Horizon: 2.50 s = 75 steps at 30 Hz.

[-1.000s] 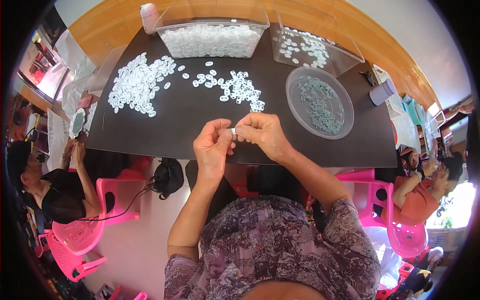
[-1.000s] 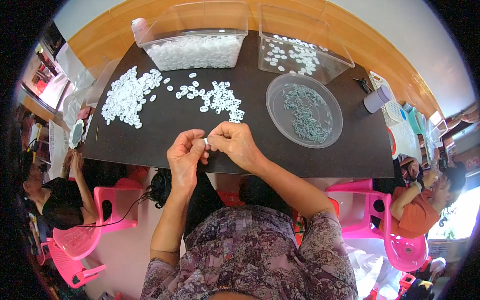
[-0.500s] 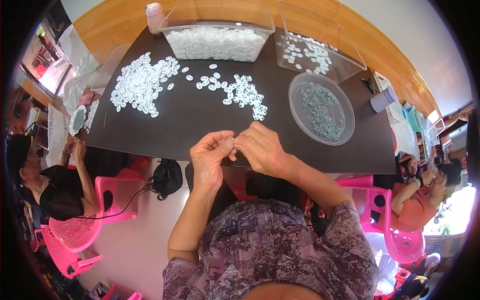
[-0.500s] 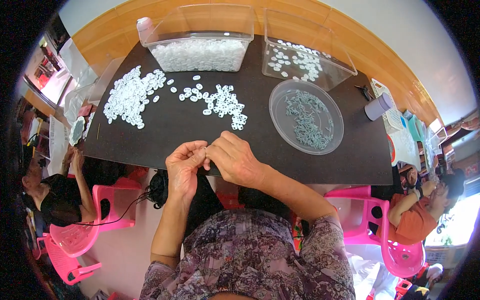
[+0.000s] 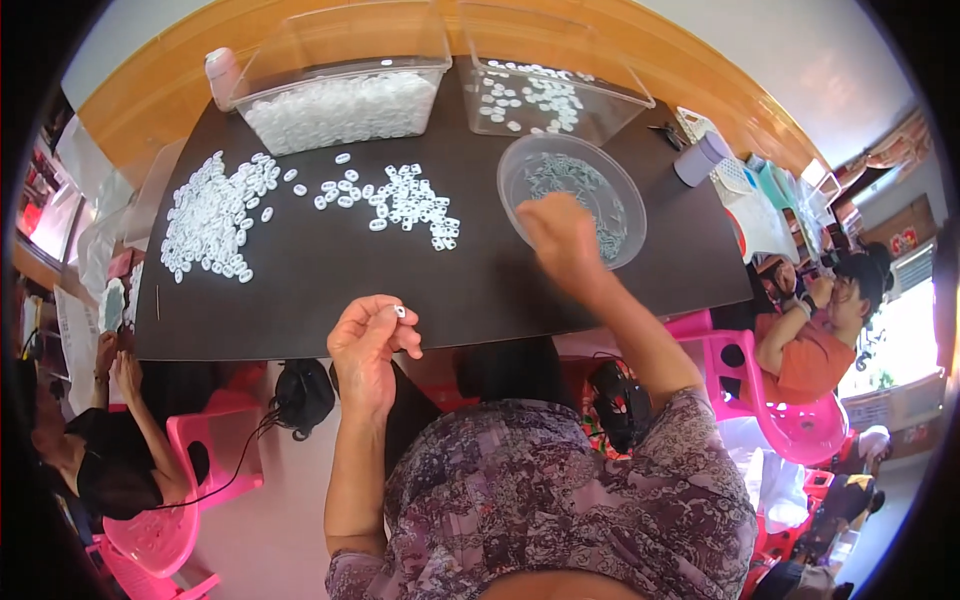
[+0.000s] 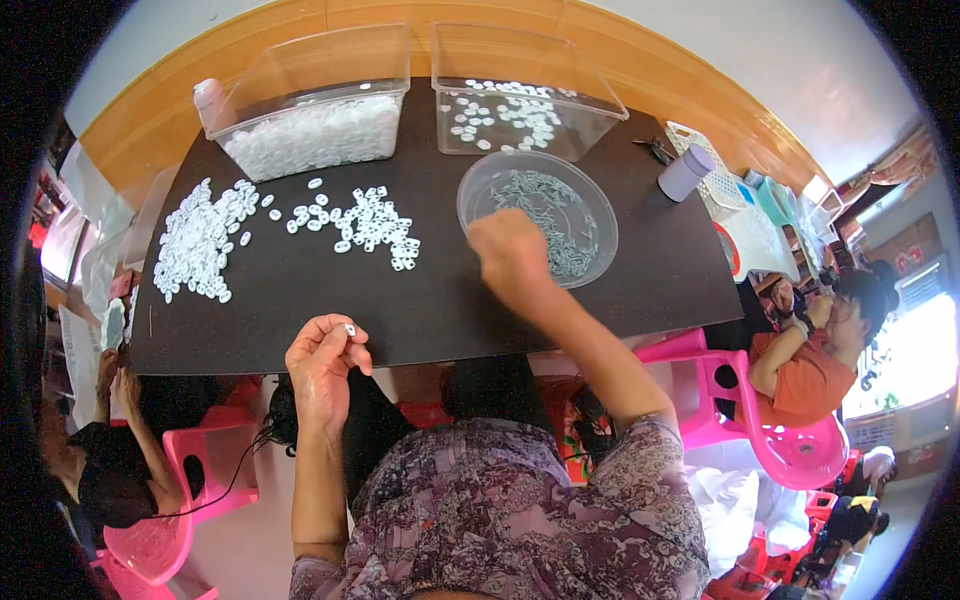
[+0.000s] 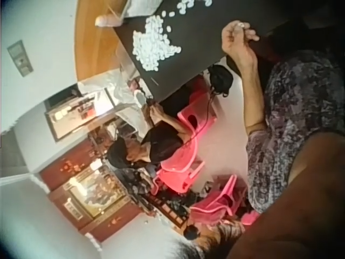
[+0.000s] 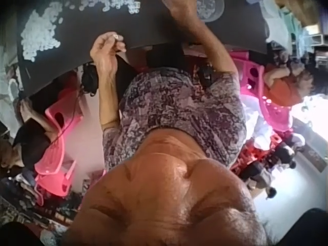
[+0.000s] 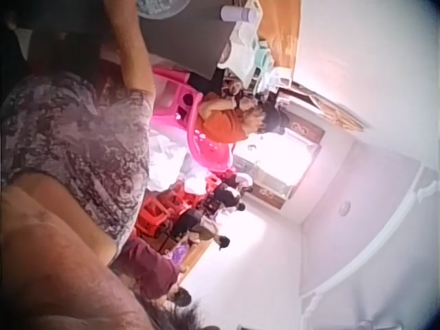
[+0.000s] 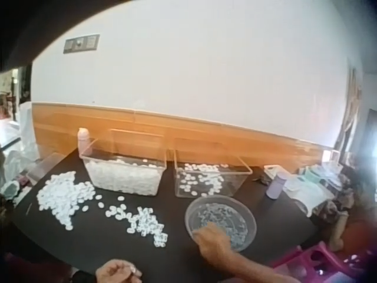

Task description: Manually inserting small metal pins into plastic components.

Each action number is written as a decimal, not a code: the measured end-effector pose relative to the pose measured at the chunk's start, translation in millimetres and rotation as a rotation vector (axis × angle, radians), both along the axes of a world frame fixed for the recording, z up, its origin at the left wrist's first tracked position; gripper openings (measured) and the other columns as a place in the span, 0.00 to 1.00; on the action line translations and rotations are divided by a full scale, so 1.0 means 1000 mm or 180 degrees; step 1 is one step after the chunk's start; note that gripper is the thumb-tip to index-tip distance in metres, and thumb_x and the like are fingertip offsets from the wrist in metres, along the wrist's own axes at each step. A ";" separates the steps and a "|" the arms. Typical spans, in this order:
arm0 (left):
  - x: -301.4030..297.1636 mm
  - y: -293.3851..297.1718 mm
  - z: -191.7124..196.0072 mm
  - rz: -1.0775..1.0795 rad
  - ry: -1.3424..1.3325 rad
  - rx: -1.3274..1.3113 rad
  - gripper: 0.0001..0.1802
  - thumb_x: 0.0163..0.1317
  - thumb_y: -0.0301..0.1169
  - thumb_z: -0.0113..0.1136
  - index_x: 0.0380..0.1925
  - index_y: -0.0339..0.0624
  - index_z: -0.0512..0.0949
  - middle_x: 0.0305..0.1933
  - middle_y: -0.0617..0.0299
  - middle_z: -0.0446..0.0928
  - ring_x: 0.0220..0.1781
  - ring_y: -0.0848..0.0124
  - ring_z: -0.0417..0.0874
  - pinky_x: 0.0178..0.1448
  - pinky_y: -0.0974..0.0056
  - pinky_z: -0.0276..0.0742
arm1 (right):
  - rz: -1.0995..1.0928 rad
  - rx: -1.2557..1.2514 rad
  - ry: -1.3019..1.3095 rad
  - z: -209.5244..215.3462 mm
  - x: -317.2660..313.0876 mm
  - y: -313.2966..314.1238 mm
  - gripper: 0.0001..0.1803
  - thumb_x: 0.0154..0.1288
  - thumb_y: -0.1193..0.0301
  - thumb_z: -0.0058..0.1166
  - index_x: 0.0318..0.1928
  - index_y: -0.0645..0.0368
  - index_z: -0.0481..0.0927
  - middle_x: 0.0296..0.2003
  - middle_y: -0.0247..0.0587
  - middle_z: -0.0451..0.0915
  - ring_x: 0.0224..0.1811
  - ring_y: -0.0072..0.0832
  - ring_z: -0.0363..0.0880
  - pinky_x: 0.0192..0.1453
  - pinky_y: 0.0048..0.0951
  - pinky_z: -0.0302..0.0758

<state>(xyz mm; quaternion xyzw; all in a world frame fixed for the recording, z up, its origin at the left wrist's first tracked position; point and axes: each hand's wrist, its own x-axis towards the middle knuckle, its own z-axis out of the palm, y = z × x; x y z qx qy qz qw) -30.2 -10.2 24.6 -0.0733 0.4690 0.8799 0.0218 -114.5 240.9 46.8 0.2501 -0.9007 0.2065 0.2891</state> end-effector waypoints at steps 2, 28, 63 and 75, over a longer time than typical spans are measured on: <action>-0.002 0.006 -0.003 -0.0044 0.0071 -0.0003 0.05 0.62 0.24 0.51 0.31 0.33 0.74 0.27 0.58 0.76 0.20 0.74 0.74 0.26 0.71 0.71 | -0.0241 -0.0141 -0.0002 -0.004 -0.014 0.029 0.06 0.51 0.77 0.56 0.32 0.62 0.80 0.26 0.45 0.78 0.31 0.43 0.75 0.37 0.39 0.71; -0.002 0.019 -0.018 -0.0058 0.0253 -0.0531 0.06 0.63 0.27 0.54 0.33 0.34 0.74 0.30 0.57 0.78 0.24 0.76 0.75 0.27 0.72 0.74 | 0.0003 -0.0334 -0.1028 -0.022 -0.063 0.056 0.05 0.46 0.73 0.57 0.27 0.59 0.81 0.24 0.49 0.79 0.30 0.46 0.78 0.37 0.44 0.73; 0.000 0.017 -0.019 0.0019 0.0341 -0.0452 0.06 0.63 0.26 0.54 0.34 0.33 0.75 0.30 0.56 0.79 0.23 0.76 0.76 0.26 0.72 0.73 | -0.0116 -0.1022 -0.1645 -0.020 -0.028 0.050 0.08 0.48 0.82 0.57 0.32 0.63 0.77 0.22 0.29 0.72 0.25 0.15 0.69 0.31 0.20 0.68; 0.005 0.018 -0.013 0.0079 0.0209 -0.0271 0.06 0.63 0.26 0.54 0.35 0.33 0.75 0.30 0.57 0.78 0.24 0.76 0.77 0.26 0.73 0.73 | 0.0550 -0.1443 -0.1959 0.017 0.025 -0.008 0.06 0.52 0.80 0.57 0.33 0.62 0.79 0.29 0.30 0.75 0.31 0.14 0.72 0.36 0.18 0.69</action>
